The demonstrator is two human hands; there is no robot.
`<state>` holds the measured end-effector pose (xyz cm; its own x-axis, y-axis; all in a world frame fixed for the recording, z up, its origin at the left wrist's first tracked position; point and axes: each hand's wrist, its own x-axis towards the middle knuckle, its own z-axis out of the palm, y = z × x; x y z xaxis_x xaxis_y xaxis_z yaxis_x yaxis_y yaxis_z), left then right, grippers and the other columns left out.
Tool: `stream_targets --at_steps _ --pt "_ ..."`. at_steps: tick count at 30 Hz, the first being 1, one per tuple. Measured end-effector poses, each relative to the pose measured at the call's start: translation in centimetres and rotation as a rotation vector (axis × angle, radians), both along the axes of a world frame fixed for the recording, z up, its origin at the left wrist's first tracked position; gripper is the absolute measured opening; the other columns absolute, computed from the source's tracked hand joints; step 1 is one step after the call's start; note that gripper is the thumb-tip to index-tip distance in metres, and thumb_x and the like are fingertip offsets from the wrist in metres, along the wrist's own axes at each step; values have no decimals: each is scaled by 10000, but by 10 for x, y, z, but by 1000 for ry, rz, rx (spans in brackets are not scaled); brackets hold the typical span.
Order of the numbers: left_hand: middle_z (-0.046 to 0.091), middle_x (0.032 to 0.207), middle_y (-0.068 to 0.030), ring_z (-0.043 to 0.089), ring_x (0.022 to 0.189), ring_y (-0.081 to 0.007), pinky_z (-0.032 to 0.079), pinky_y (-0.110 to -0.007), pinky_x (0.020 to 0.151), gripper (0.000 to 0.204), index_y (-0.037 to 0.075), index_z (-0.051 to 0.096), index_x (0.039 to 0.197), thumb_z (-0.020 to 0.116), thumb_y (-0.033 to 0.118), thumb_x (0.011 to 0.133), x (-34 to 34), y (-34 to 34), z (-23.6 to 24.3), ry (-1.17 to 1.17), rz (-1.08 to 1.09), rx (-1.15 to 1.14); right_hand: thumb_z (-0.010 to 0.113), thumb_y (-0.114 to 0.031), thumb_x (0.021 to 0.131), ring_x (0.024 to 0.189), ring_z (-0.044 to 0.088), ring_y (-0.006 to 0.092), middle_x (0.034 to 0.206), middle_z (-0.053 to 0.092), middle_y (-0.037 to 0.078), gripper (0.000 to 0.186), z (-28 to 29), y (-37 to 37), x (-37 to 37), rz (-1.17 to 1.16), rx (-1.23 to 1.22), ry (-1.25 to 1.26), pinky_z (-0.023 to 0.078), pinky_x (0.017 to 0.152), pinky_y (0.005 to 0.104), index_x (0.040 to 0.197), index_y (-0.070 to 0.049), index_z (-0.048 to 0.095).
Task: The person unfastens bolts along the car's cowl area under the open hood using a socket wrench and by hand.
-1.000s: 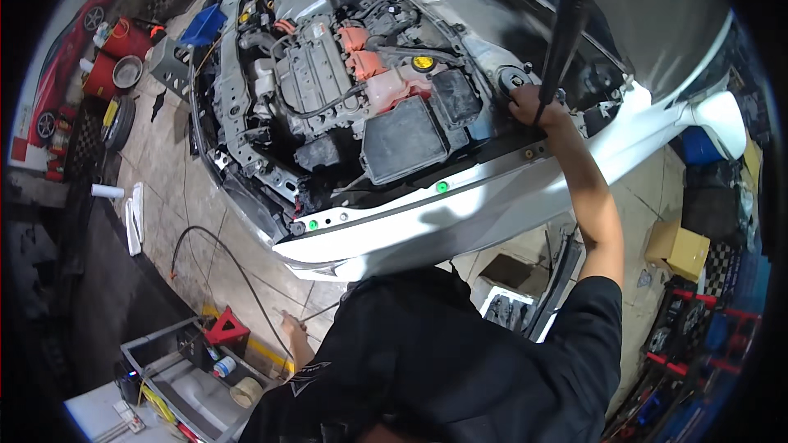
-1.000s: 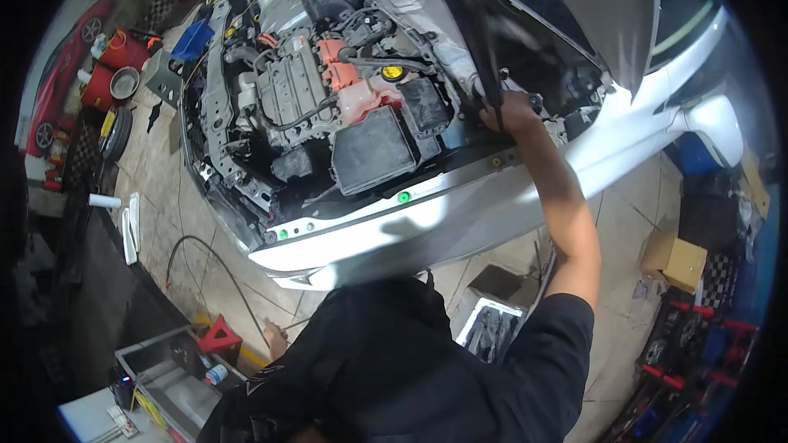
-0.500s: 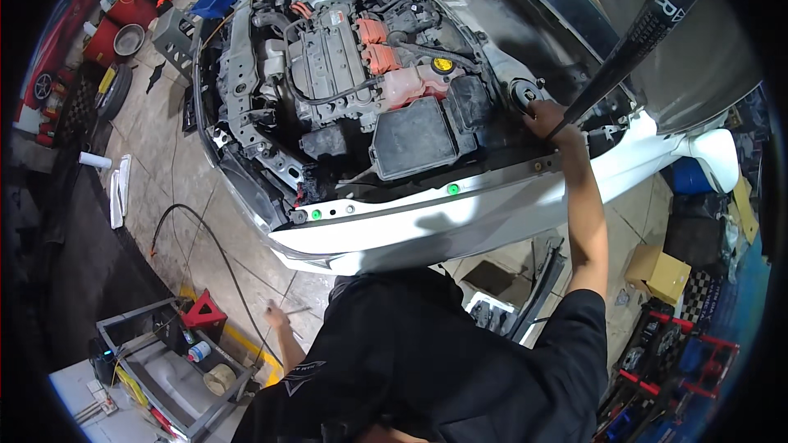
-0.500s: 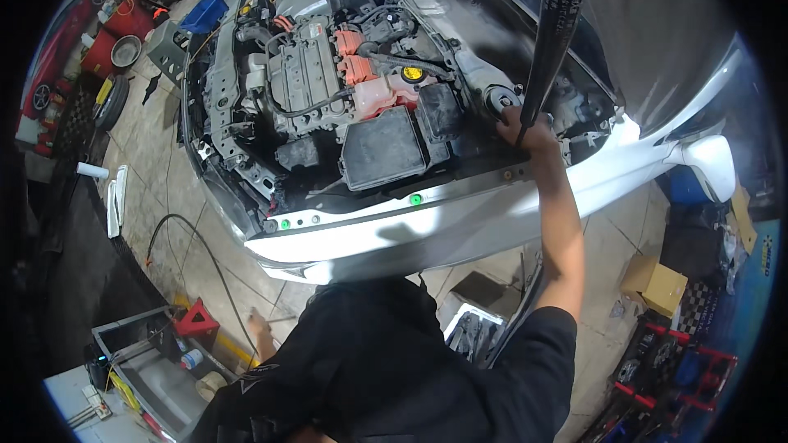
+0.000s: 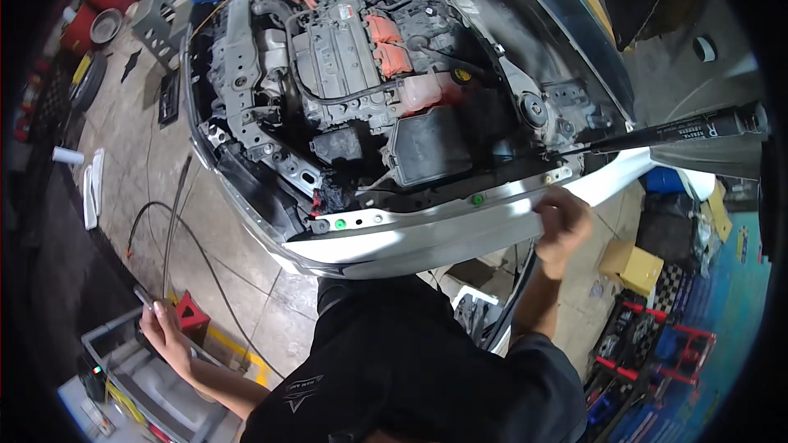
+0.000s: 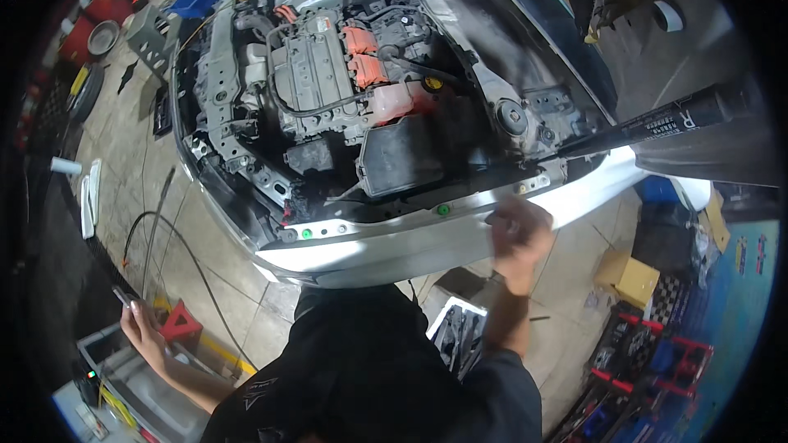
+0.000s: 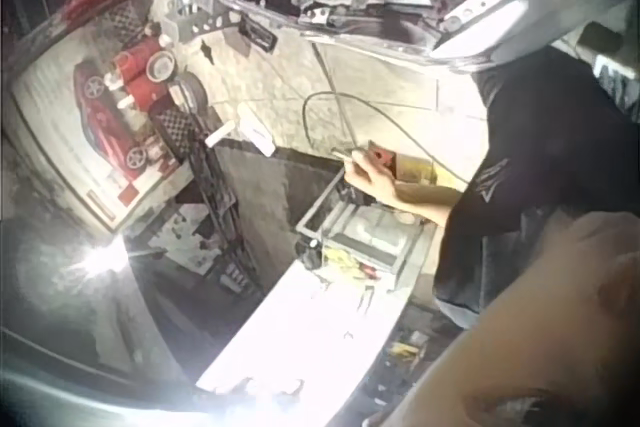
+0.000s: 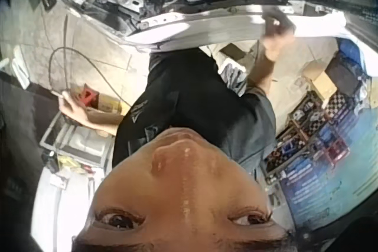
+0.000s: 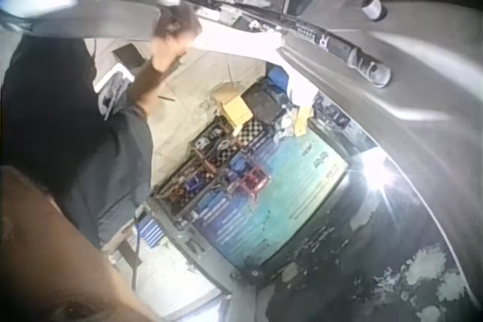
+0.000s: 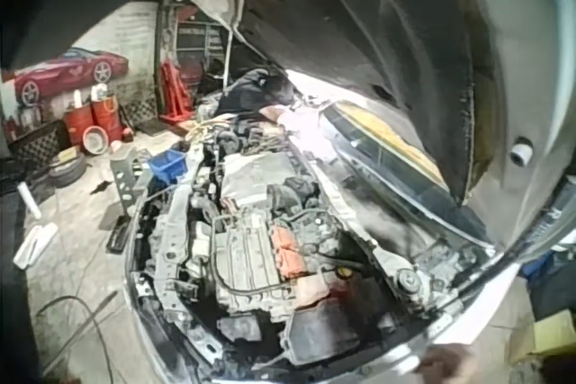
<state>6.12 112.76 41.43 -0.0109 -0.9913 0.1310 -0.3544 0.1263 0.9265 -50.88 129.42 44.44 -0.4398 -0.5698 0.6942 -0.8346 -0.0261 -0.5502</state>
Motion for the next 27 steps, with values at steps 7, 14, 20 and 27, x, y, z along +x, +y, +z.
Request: stream_targets --at_steps 7,14,20,27 --pt "484 734 -69 422 595 -137 334 -263 548 330 -9 500 837 632 285 912 -83 -105 -7 136 -449 -296 727 -64 780 606 615 233 790 614 80 343 3 -141 100 322 327 55 504 538 335 1105 -76 617" --pt "532 558 -62 521 458 -214 392 -335 458 397 20 532 658 657 332 869 -195 -134 3 164 -820 -385 702 -22 784 688 627 247 930 656 96 636 -1 -195 132 301 375 91 532 625 336 1382 -105 504" --pt "513 523 -59 513 382 -231 389 -319 385 155 71 548 651 618 115 782 -230 -140 -11 339 -1135 -399 683 28 745 721 647 249 842 608 74 319 -20 -200 122 111 276 278 532 595 344 1044 -79 698" --pt "500 514 -36 492 365 -190 368 -285 371 184 60 564 663 657 150 795 -245 -142 -16 448 -1111 -387 680 29 682 815 650 212 1066 610 65 395 -24 -201 120 80 366 293 556 665 319 1053 -103 702"
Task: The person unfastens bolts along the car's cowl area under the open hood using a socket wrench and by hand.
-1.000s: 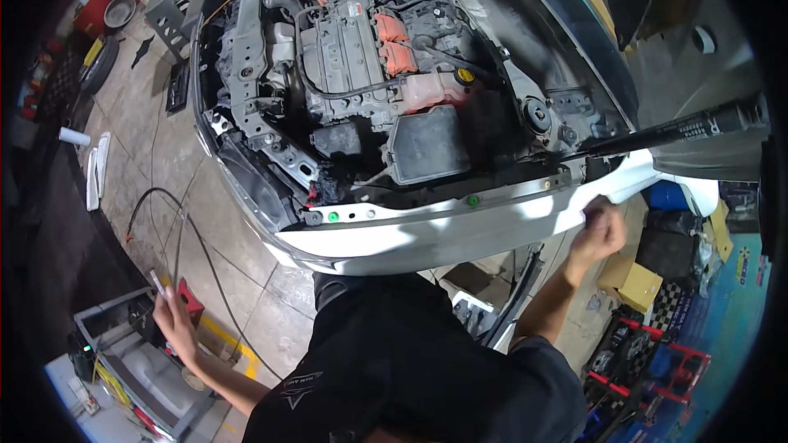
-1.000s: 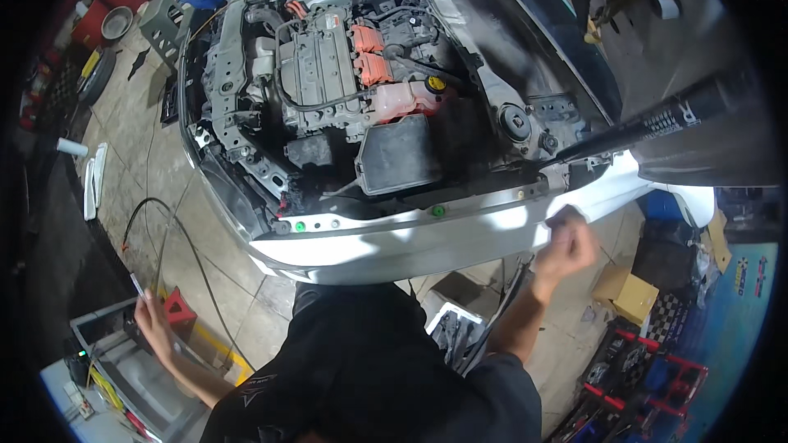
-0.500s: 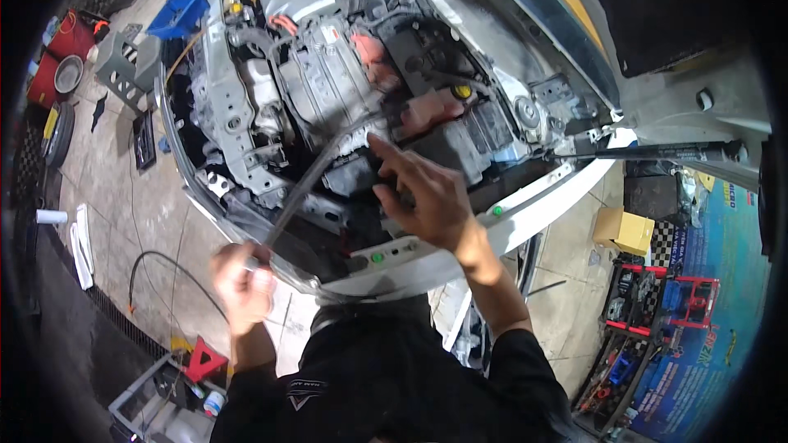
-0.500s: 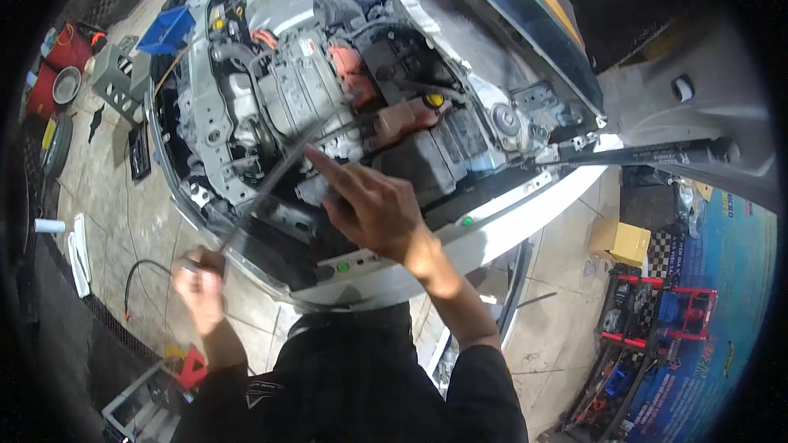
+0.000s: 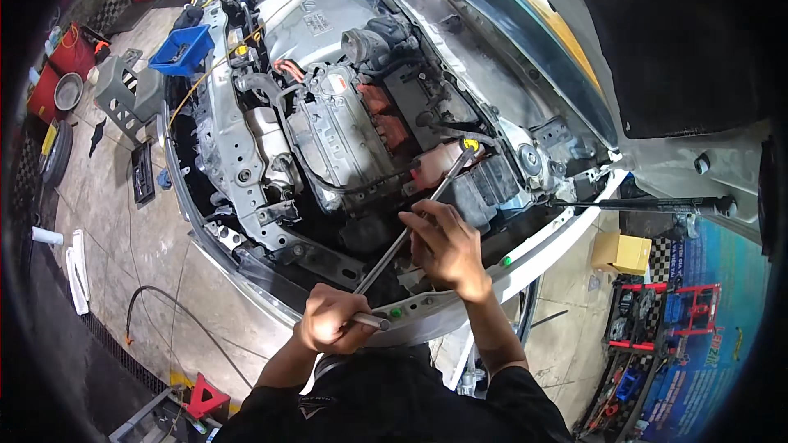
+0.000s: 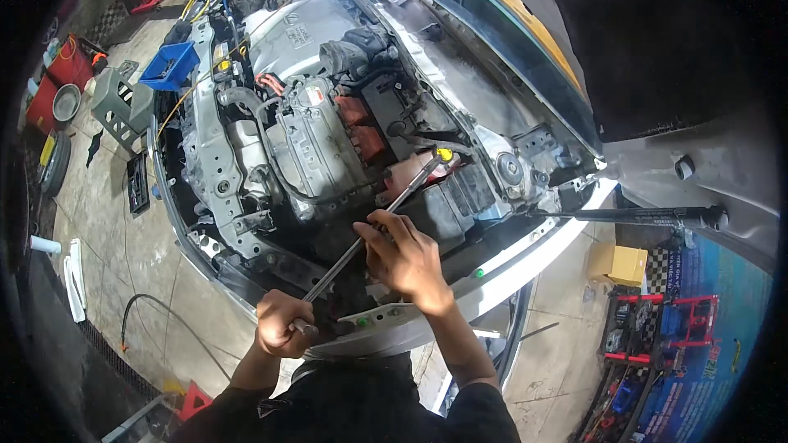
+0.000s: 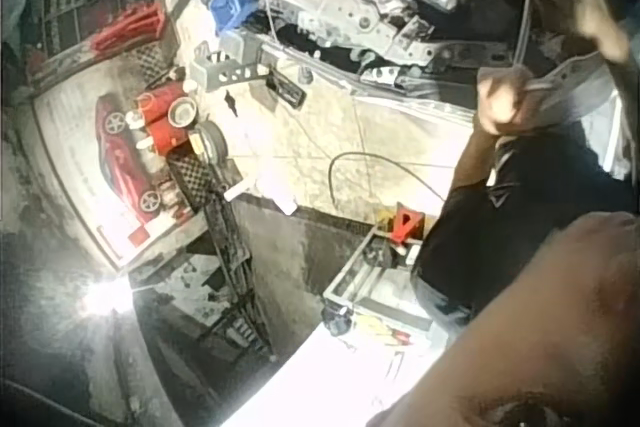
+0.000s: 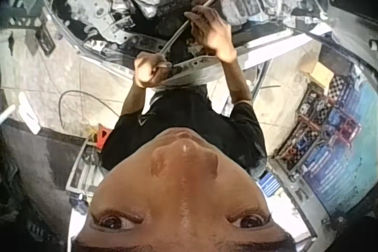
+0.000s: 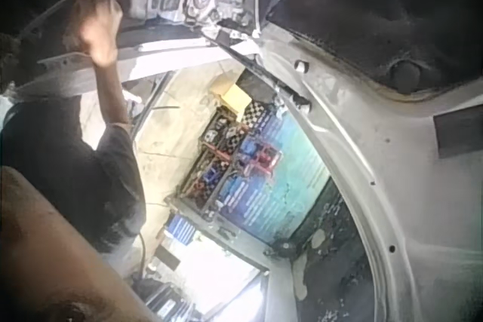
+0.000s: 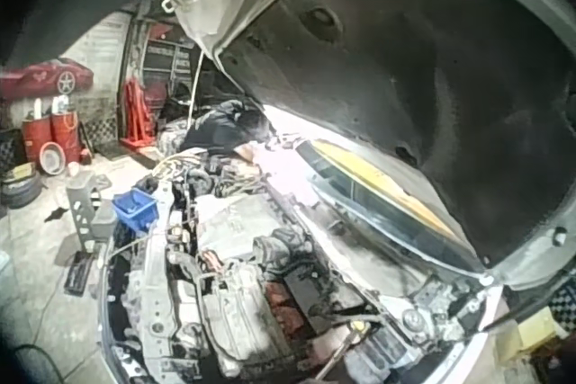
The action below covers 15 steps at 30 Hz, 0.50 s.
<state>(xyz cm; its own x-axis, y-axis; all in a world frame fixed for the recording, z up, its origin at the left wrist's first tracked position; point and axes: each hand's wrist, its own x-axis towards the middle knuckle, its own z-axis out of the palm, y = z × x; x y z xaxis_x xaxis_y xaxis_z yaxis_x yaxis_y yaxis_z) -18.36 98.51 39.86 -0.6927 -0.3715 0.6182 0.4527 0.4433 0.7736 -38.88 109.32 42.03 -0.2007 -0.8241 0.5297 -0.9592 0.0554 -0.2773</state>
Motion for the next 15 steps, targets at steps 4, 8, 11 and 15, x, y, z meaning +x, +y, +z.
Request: stream_targets --at_steps 4,8,11,15 --pt "517 527 -42 501 372 -207 378 -287 375 143 61 557 645 653 98 744 1 -8 -2 -17 -52 -6 748 -80 721 885 638 206 1091 600 42 379 7 -1 -4 7 95 78 554 670 319 1090 -105 660" --pt "558 562 -55 558 409 -222 425 -299 393 110 50 571 667 673 88 684 -1 -11 -1 -3 -115 -7 719 -64 687 945 642 257 1144 616 68 423 16 -3 3 7 97 -7 550 757 353 1106 -85 669" --pt "507 561 -57 548 445 -230 404 -327 404 202 42 586 770 756 144 736 -5 -8 -2 55 -199 21 721 -72 722 938 627 223 1138 601 55 398 19 2 15 -36 87 63 552 698 329 1115 -95 666" --pt "503 582 -37 562 477 -216 404 -319 417 187 69 582 783 740 167 761 1 3 -7 41 -228 -13 707 -71 716 938 623 255 1153 600 89 400 19 8 38 7 77 3 544 705 338 1114 -63 664"
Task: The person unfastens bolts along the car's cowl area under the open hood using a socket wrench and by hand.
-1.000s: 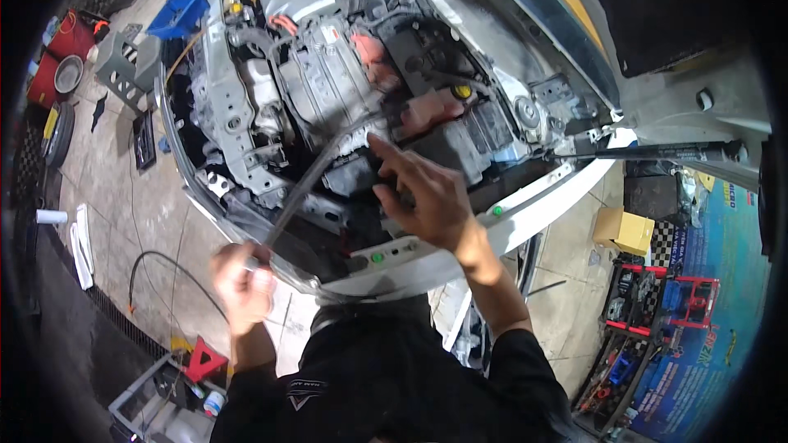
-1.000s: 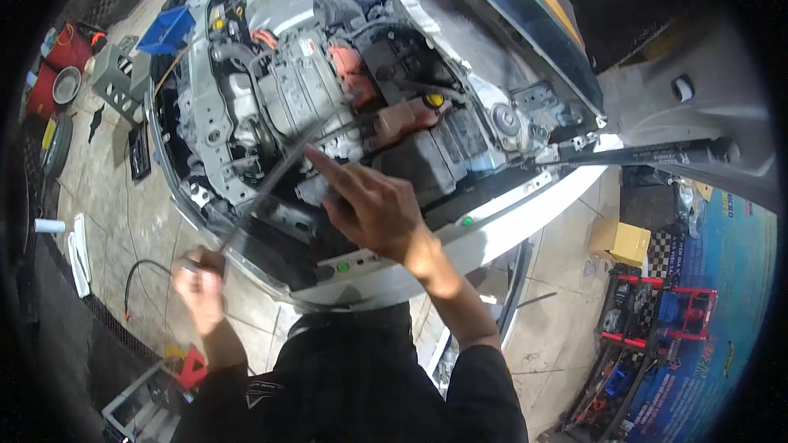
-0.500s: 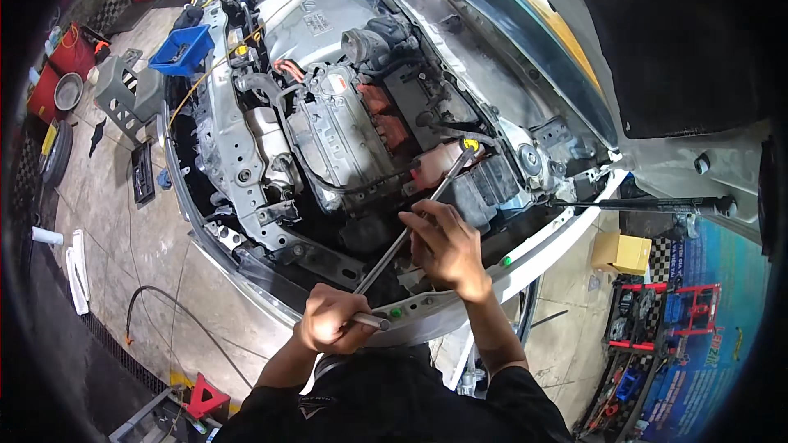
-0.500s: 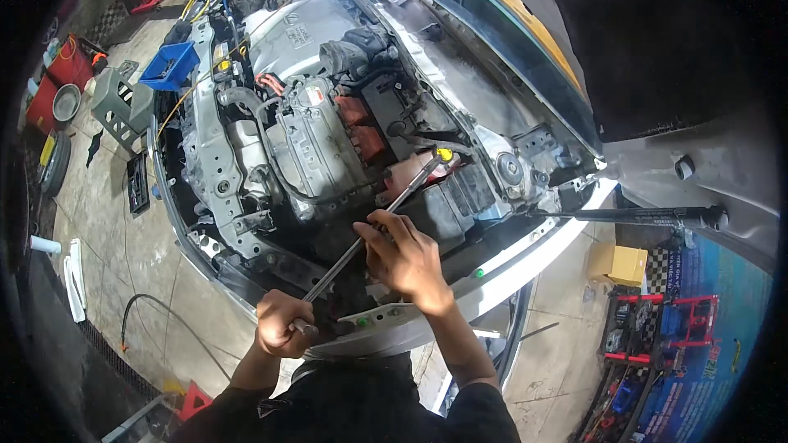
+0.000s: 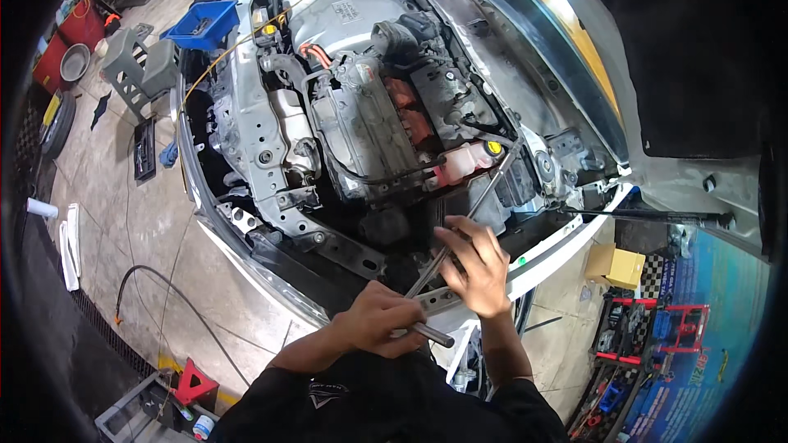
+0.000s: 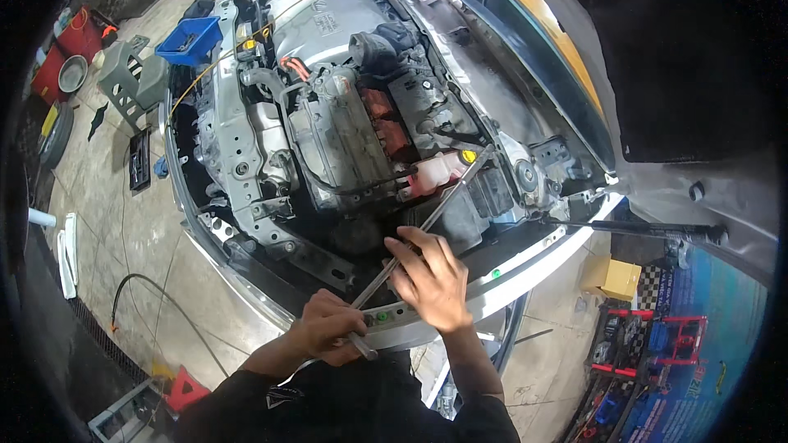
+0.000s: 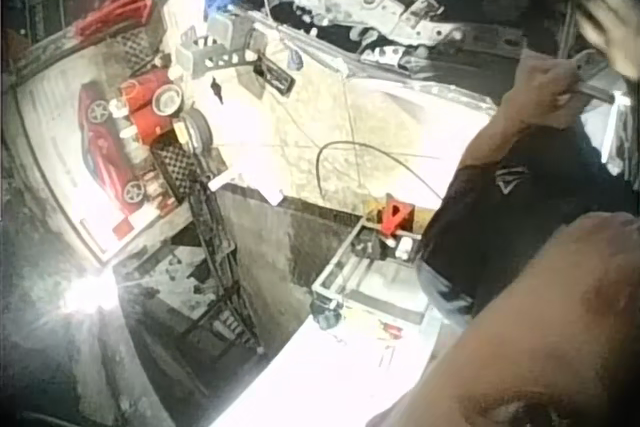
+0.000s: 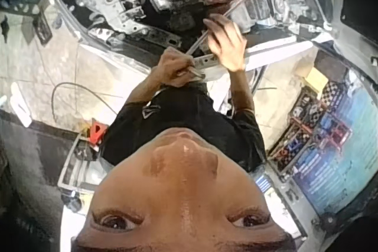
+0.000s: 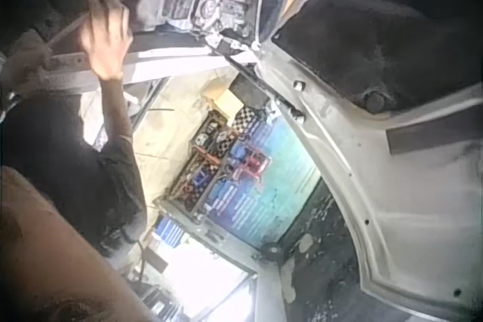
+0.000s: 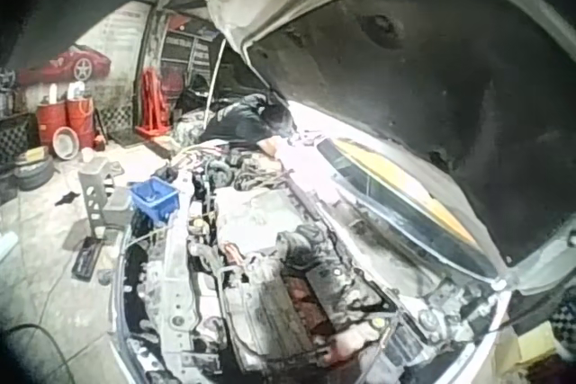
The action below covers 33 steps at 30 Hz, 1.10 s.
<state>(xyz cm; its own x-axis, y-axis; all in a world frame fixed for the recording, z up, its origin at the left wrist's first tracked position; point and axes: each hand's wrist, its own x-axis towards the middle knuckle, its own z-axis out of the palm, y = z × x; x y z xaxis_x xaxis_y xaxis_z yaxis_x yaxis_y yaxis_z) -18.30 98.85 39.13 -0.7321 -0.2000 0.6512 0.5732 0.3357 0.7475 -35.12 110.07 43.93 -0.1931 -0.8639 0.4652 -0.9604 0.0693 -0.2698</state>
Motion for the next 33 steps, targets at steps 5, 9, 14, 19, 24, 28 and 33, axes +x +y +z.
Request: stream_targets --at_steps 5,9,14,19,24,28,33 --pt "519 579 -23 548 457 -203 390 -304 412 179 81 585 755 738 167 716 6 1 5 55 -14 12 703 -44 728 860 631 264 1139 614 109 360 6 9 32 23 -38 -79 542 652 335 1086 -53 669" --pt "510 589 -15 547 466 -187 383 -302 411 186 87 573 775 736 174 751 13 1 0 98 -49 -17 720 -35 714 815 621 238 1153 606 101 372 6 19 45 25 -52 -56 537 611 312 1081 -73 678" --pt "506 590 -9 538 458 -179 375 -299 407 192 89 577 773 741 179 731 17 1 2 91 -92 -58 739 -42 694 850 634 229 1165 592 70 483 6 30 51 -8 13 -46 548 637 313 1163 -117 650" --pt "539 622 -14 560 477 -186 403 -295 424 180 88 593 790 736 172 722 19 5 2 87 -106 -45 724 -61 720 845 638 209 1124 604 61 446 7 35 52 -43 0 -55 544 619 305 1157 -118 651" --pt "619 750 -62 620 572 -243 479 -339 485 218 71 621 926 721 147 749 5 -1 16 -23 -147 -119 612 -117 737 809 604 165 1075 584 53 375 15 35 18 36 71 258 514 565 291 1111 -114 640" --pt "610 728 -81 600 544 -228 485 -311 494 275 60 629 1042 711 43 780 -39 -41 57 43 128 -231 644 -106 770 827 644 204 1032 620 57 323 24 -8 -46 17 -29 452 537 601 317 1092 -88 655" --pt "651 723 -140 629 553 -268 480 -358 499 141 35 628 984 647 147 901 -128 -114 115 84 510 -374 529 -61 849 845 659 339 1002 645 102 232 46 -82 -164 -211 70 398 540 689 438 1067 -91 604"
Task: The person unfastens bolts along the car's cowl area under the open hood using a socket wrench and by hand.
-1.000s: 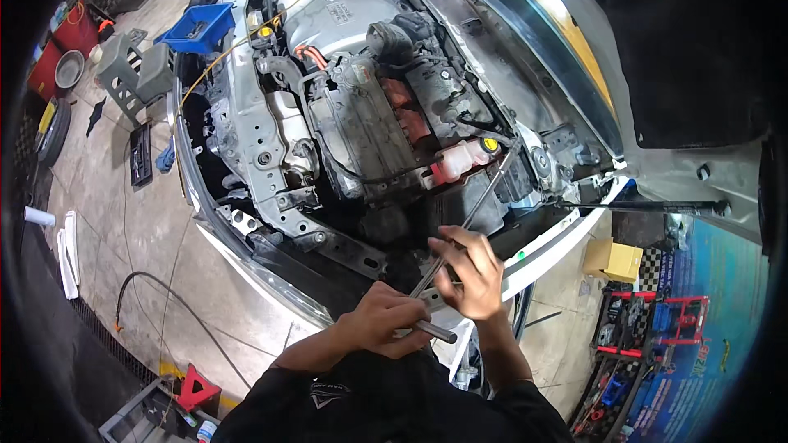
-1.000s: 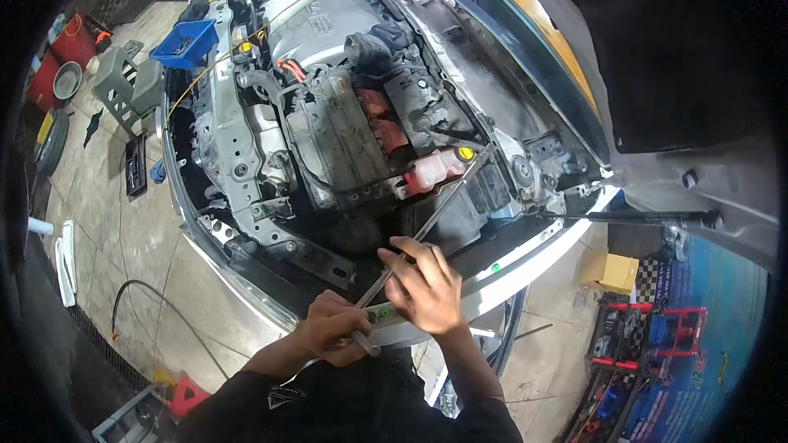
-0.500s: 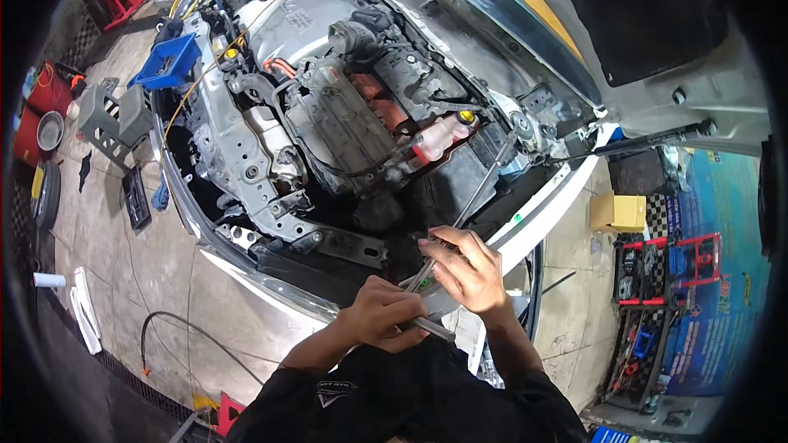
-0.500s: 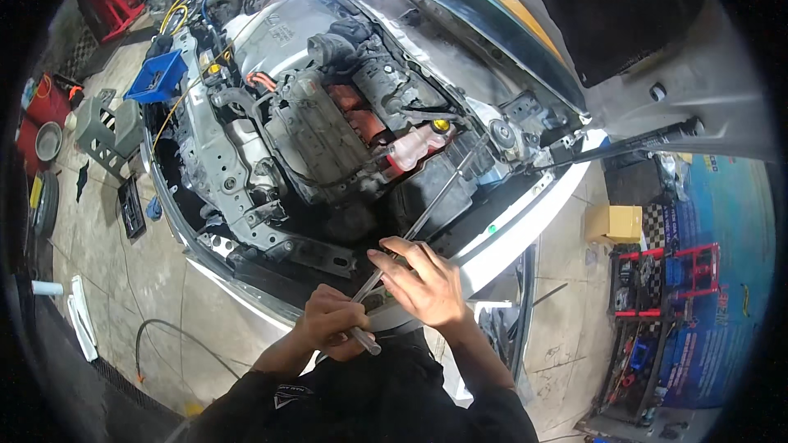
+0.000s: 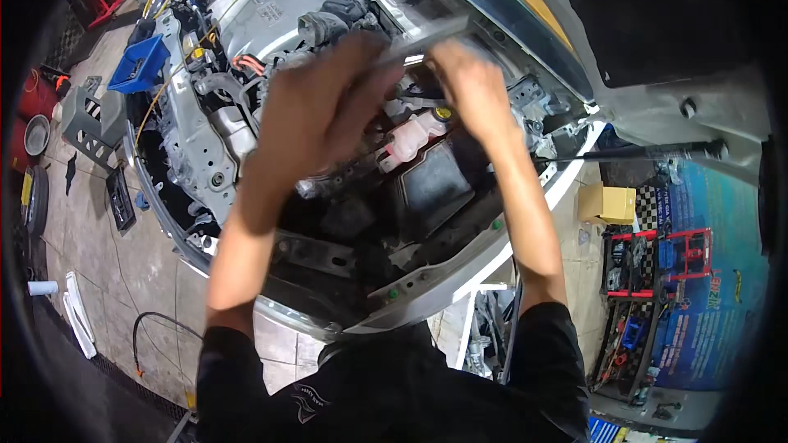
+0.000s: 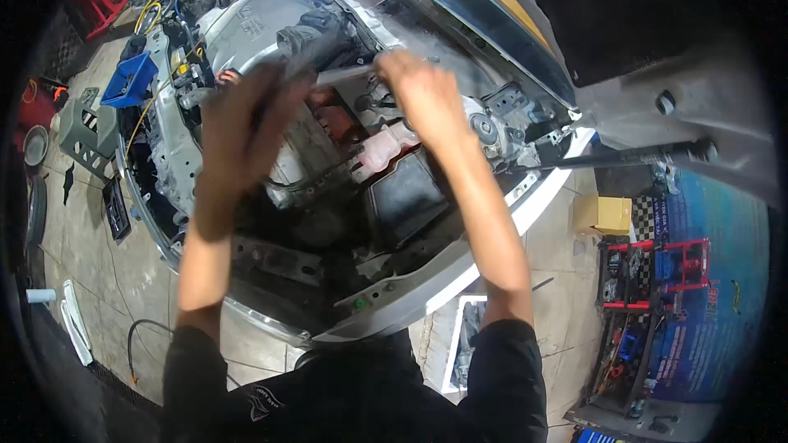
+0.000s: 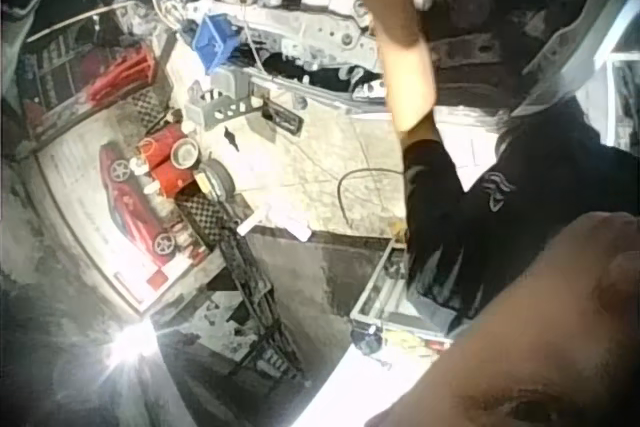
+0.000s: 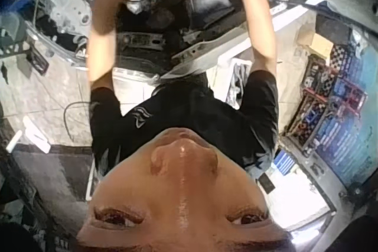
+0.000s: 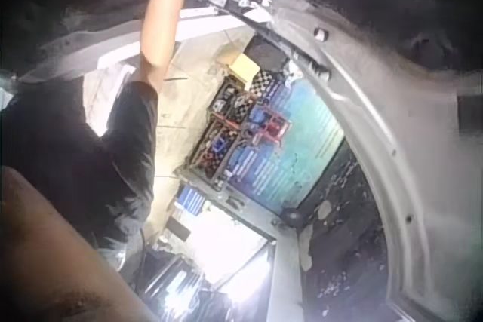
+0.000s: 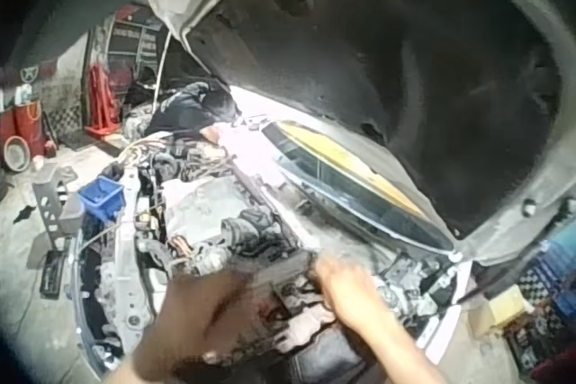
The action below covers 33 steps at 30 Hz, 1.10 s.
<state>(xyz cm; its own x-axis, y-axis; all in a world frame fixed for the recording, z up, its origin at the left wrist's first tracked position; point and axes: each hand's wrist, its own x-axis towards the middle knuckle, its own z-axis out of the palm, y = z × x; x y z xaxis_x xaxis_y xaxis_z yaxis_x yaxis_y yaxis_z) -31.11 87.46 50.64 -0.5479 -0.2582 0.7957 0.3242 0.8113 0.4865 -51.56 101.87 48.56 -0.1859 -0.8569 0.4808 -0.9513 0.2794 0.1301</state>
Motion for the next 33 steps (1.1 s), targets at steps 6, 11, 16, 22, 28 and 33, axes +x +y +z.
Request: stream_targets --at_steps 6,11,16,22,28,33 --pt "648 782 -170 643 715 -339 510 -405 645 216 22 607 1091 544 150 929 -141 -63 46 69 -152 -309 607 -257 907 936 643 361 1007 672 156 239 9 -50 -183 -114 131 33 502 784 467 1093 -110 644" --pt "629 815 -225 626 794 -409 472 -498 714 244 35 563 1111 518 146 898 -229 -94 44 -177 -205 -377 605 -331 912 947 647 359 1018 687 127 291 -19 -84 -245 -220 224 108 530 804 469 1164 -192 643" --pt "633 808 -217 624 799 -407 463 -485 707 225 39 555 1080 512 107 870 -283 -104 24 -264 -264 -398 609 -361 908 905 657 365 948 688 151 303 -58 -88 -301 -169 212 -38 531 768 467 1134 -163 652" --pt "640 838 -172 628 833 -355 474 -439 728 206 68 568 1081 527 84 880 -308 -101 11 -376 -297 -439 635 -297 895 877 682 306 917 709 103 223 -75 -99 -324 -218 173 -45 530 751 420 1075 -172 678" --pt "641 903 -187 625 869 -341 479 -439 755 247 85 597 1106 527 63 869 -323 -94 5 -428 -187 -468 629 -322 892 880 660 340 939 695 109 221 -100 -96 -350 -150 119 -111 518 734 434 1043 -167 671" --pt "645 890 -181 606 819 -329 463 -412 733 204 22 609 1060 502 35 887 -328 -94 9 -472 -258 -458 646 -299 884 864 670 323 914 699 124 225 -101 -96 -343 -106 81 -157 521 737 431 1031 -132 684"
